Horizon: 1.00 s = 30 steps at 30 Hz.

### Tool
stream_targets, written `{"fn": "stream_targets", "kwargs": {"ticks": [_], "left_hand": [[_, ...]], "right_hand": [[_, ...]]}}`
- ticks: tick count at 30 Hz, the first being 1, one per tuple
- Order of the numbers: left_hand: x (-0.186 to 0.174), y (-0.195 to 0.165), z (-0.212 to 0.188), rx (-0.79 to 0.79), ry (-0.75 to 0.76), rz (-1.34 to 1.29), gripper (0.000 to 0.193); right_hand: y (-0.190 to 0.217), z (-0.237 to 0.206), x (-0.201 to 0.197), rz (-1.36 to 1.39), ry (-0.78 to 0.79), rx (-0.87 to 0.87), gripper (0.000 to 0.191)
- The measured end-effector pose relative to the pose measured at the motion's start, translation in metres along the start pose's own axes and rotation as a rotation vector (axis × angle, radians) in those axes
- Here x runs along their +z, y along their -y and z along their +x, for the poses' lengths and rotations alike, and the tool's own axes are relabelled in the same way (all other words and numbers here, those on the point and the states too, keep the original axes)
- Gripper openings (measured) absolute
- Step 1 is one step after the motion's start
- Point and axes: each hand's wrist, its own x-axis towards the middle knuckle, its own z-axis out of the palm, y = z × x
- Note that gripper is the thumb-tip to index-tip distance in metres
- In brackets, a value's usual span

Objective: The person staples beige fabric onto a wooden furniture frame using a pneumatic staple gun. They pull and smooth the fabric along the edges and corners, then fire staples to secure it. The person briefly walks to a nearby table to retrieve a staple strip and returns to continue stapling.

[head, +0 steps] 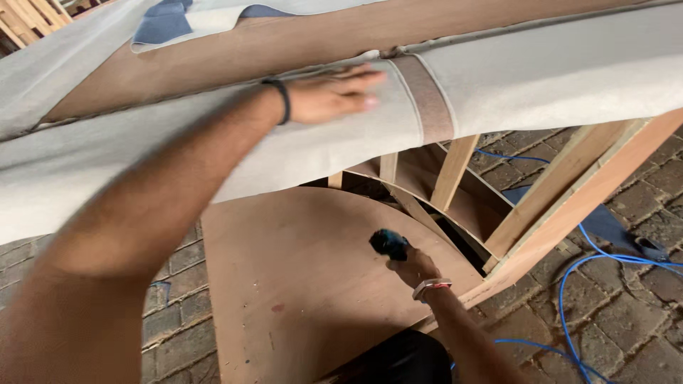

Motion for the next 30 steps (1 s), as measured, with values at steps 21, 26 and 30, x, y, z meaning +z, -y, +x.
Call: {"fn": "stream_targets", "kwargs": {"ticks": [21,26,30], "left_hand": [[0.006,0.104,-0.028,0.079,-0.115,0.107,0.068],[0.021,0.053,-0.015,0.319,-0.157,0.190,0.068],[0.020,0.035,-0.005,0.418,-0.182,0.294,0.070]], "right_hand": [[0.250,-0.040,0.048,1.137,0.037,-0.859,0.044],[0.232,-0.040,0.059,1.169,-0.096,-0.982,0.041],[0.227,-0.028,0.064,1.259,-0.076,-0.989,0.037]]}}
